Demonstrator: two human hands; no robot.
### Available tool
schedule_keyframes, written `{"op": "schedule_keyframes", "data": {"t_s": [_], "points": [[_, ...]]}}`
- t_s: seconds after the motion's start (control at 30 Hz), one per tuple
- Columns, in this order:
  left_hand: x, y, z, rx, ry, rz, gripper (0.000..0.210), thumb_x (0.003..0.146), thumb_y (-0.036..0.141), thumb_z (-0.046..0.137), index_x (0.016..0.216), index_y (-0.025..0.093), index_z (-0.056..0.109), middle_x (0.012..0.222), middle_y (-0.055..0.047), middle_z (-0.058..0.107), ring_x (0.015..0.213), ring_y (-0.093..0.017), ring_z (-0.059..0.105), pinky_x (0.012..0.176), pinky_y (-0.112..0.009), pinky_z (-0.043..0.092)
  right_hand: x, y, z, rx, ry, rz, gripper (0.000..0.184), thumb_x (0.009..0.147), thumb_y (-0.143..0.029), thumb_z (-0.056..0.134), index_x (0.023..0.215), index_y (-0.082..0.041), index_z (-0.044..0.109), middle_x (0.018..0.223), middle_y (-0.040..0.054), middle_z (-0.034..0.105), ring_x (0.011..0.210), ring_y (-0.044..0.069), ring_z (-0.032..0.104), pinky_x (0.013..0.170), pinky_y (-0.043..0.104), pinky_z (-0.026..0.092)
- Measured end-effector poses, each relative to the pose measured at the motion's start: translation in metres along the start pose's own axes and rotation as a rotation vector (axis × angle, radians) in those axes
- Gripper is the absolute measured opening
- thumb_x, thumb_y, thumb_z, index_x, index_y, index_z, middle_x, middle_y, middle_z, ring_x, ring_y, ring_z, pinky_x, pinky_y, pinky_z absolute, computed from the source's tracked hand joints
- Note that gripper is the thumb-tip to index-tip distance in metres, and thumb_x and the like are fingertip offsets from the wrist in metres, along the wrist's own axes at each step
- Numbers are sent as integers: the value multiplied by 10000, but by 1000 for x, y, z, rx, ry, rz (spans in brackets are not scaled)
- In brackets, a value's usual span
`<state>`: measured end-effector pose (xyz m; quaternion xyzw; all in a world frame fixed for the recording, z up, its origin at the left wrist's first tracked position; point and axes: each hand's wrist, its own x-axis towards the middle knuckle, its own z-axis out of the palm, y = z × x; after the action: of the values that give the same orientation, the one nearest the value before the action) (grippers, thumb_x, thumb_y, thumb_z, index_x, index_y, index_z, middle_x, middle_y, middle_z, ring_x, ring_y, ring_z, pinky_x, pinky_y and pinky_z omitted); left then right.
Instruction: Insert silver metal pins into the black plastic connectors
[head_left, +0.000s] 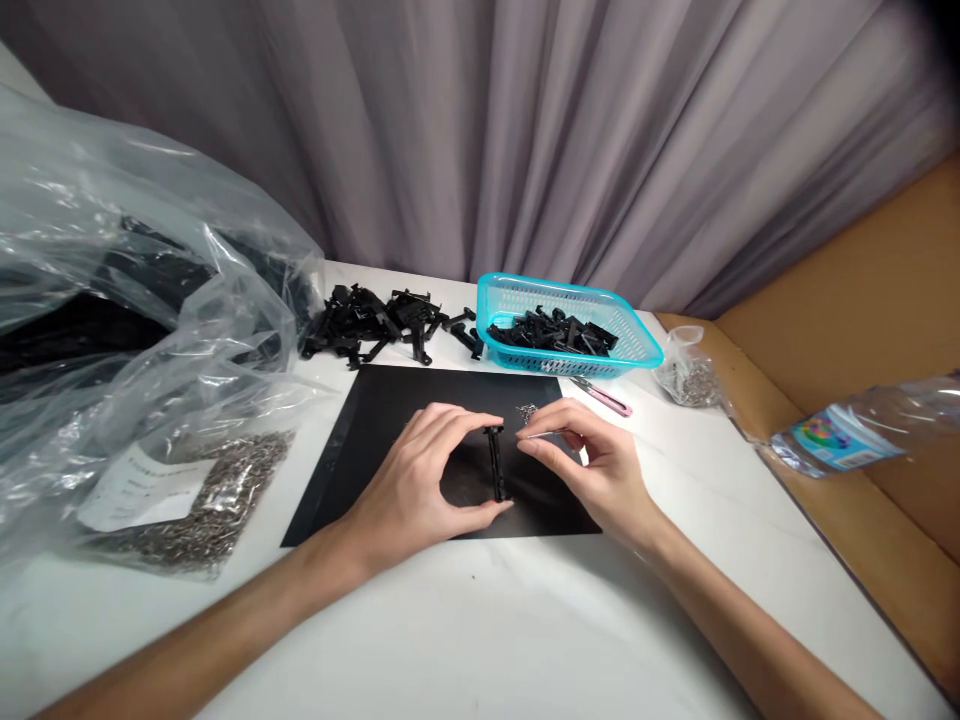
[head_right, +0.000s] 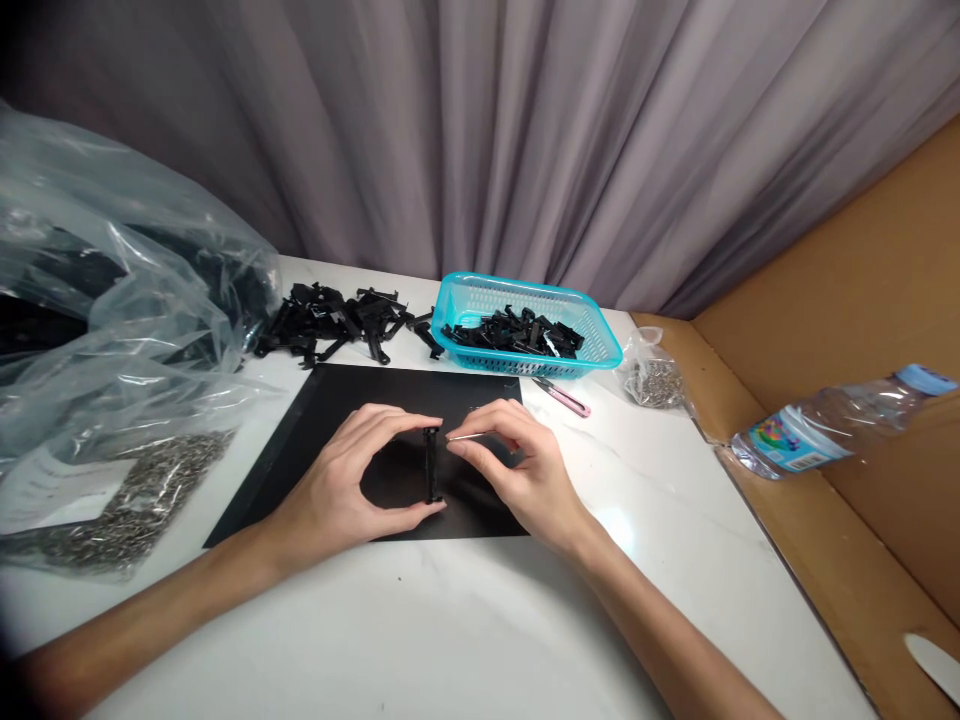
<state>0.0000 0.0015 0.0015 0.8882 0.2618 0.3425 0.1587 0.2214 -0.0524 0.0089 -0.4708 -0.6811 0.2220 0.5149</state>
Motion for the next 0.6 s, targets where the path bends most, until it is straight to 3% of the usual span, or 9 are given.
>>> {"op": "schedule_keyframes", "data": {"t_s": [0.3, 0.6], "points": [[-1, 3, 2, 32, 20, 68, 600, 767, 367, 852, 1266, 212, 558, 1161, -74, 697, 1075, -268, 620, 941, -415, 467, -4, -3, 18, -27, 70, -50, 72, 959, -249, 687, 975, -261, 756, 975, 45, 704, 903, 209, 643, 745, 357, 518], [-2, 5, 2, 33, 49, 95, 595, 767, 323, 844, 1272, 201, 553, 1140, -67, 715, 1028, -258, 628, 912, -405, 456, -4, -5, 16, 5, 58, -30, 73, 953, -221, 693, 975, -259, 751, 968, 39, 688, 864, 191, 615, 645, 325, 443]]}}
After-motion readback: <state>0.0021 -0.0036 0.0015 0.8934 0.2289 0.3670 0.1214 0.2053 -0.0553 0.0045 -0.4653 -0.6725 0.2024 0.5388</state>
